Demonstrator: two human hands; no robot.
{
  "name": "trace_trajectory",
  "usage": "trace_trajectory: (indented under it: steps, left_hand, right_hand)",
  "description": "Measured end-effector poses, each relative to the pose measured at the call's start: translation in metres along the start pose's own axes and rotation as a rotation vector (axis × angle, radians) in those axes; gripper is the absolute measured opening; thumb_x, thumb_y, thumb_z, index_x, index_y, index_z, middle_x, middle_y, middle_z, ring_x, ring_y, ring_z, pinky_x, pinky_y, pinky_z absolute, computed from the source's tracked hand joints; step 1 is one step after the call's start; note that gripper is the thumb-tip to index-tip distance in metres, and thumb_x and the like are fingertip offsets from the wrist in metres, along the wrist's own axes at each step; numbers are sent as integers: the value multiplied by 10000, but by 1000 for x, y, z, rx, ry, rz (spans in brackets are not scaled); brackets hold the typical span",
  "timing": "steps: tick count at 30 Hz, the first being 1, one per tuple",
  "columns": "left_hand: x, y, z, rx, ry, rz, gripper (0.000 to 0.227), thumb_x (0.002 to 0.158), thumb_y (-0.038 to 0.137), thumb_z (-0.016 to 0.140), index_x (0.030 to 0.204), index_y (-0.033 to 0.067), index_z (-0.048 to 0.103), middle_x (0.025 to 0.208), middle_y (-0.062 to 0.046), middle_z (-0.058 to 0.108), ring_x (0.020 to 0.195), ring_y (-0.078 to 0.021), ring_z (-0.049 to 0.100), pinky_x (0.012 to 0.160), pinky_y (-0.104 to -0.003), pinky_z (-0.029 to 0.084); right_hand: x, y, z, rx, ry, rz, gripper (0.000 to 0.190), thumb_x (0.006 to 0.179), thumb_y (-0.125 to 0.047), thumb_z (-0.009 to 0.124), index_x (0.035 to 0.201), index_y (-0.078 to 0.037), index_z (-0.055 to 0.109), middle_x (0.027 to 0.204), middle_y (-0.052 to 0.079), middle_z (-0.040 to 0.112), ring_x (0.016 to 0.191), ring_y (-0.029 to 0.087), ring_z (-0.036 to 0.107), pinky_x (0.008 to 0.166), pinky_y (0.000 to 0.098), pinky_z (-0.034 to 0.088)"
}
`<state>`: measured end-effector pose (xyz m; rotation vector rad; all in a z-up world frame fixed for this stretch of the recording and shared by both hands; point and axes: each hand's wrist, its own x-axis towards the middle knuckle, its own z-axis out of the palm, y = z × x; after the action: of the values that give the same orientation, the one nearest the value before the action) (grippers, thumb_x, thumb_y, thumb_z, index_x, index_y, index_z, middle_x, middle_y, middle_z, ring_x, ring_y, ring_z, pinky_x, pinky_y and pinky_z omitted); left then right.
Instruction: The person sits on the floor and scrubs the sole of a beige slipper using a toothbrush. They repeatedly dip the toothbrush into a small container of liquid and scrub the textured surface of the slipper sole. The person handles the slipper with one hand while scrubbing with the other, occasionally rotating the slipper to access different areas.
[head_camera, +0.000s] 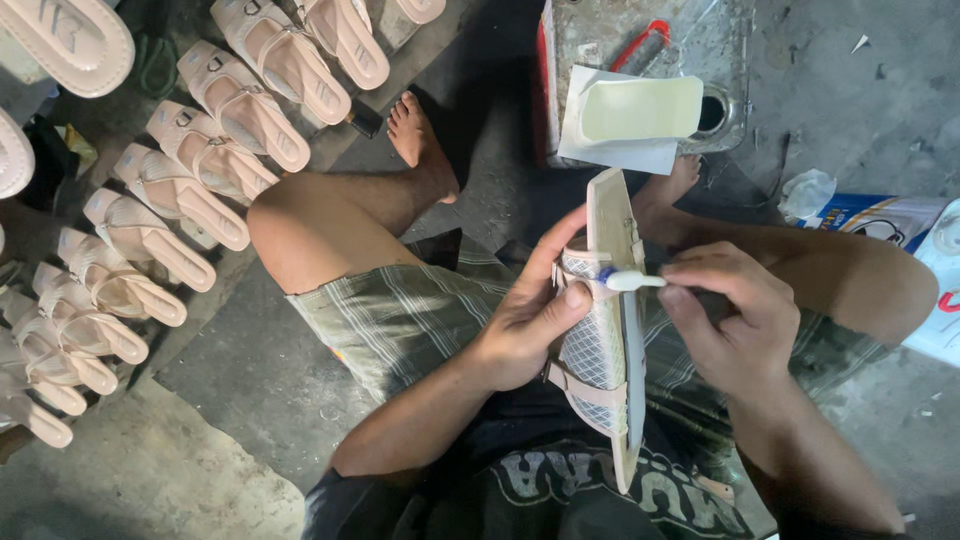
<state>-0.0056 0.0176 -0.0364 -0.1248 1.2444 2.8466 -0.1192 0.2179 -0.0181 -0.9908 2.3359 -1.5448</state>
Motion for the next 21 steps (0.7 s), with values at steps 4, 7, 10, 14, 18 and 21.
trace_trajectory:
  steps: [4,7,10,14,18,21]
  left_hand:
    - [2,-1,0,-84,32,-4,699,1143,280,546,1716,135,173,1600,-85,459,1473,-183,453,1283,-405,360]
    - [0,-1,0,-96,32,-24,707,1142,285,553,1720,137,173,1580,-94,482,1455,-190,467,1272,-408,368]
    - [-1,1,1,-59,10,-40,706,1144,301,552,1717,141,173,1577,-102,491,1466,-191,470,1280,-407,368]
    - [1,5,3,-1,-2,-46,707,1142,316,549,1717,133,179,1579,-103,484,1477,-187,461,1286,-403,363]
    - [0,10,4,-11,-21,-44,713,1138,319,552,1715,123,182,1533,-98,485,1476,-191,463,1285,-404,361]
    - [-1,12,7,27,-52,-58,707,1152,320,555,1722,119,188,1502,-105,503,1409,-182,469,1284,-415,370]
  right_hand:
    - [-2,-6,-8,-27,-30,-70,186,897,25,761,1059,-16,680,1023,147,715,879,204,720,744,267,564]
    - [0,-10,-18,-95,-67,-124,177,885,1,765,1041,-19,683,977,150,721,832,212,726,687,260,562]
    - [1,-12,-23,-189,-73,-117,152,903,-16,764,1041,-24,703,917,137,738,769,190,732,636,241,544]
    - [0,-19,-26,-261,-50,-24,125,937,-36,776,1050,-35,723,928,119,747,708,145,713,619,217,524]
    - [3,-23,-30,-190,-90,-55,128,952,-60,767,1072,-52,724,894,86,734,726,118,714,634,201,528]
    - [4,-23,-31,-262,-73,5,121,930,-50,780,1038,-29,728,905,100,741,645,109,675,574,208,496]
